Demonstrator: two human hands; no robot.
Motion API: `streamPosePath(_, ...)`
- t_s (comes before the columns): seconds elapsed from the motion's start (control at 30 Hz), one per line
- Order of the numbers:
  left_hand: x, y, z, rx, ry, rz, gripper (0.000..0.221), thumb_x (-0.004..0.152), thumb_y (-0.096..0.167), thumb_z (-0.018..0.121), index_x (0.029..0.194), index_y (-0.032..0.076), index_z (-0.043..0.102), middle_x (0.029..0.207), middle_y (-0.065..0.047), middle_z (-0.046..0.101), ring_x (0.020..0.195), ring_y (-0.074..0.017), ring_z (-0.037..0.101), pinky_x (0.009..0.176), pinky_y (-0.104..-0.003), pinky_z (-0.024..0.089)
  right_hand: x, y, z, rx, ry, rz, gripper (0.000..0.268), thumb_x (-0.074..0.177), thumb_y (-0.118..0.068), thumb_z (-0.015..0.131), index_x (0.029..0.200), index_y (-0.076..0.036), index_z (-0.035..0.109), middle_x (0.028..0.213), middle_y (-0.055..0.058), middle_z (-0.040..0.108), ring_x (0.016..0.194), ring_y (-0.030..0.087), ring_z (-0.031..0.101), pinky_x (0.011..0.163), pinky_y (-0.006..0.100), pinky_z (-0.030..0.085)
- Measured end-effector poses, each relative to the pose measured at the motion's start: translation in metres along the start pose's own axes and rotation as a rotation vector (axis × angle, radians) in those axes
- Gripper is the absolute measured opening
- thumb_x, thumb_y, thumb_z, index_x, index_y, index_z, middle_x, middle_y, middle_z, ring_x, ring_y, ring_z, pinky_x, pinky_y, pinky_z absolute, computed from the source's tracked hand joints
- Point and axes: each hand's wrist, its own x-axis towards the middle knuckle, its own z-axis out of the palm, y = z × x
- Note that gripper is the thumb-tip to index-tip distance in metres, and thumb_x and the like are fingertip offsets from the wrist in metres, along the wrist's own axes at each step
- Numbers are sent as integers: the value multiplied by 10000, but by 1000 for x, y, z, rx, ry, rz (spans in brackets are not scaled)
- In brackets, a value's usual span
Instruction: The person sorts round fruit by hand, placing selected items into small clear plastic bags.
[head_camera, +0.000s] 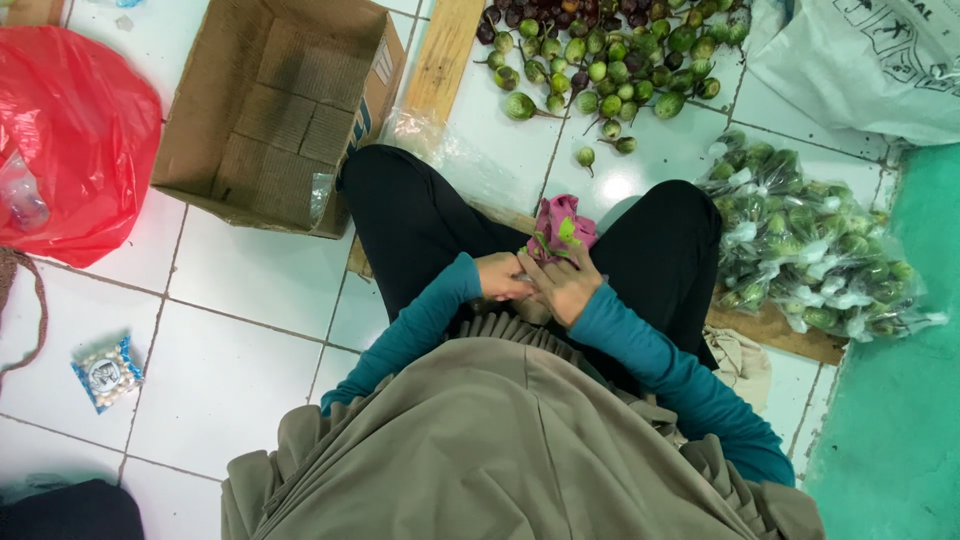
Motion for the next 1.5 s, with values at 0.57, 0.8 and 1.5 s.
streamPosePath(0.57,-12,53,-12,-173,253,45,303,1053,201,534,1325,75,495,627,-101,638,495,-146,604,332,-222,468,2,64,-2,1561,-322,715,323,1073,-299,544,948,-56,717,639,101,685,517,203,689,345,276,486)
streamPosePath(0.8,0,25,-8,-206,673,295,466,1071,178,628,1519,239,513,898,-71,746,840,-157,727,697,-282,606,12,53,69,1459,104,880,156,1053,-158,636,1162,-66,700,551,85,604,434,124,536,374,217,416)
streamPosePath(1.5,-10,60,2,69,965,360,170,819,48,769,889,81,617,939,-125,694,705,-294,654,571,-360,523,22,14,42,1241,347,765,112,946,-62,788,1024,19,794,659,168,675,518,241,642,475,331,545)
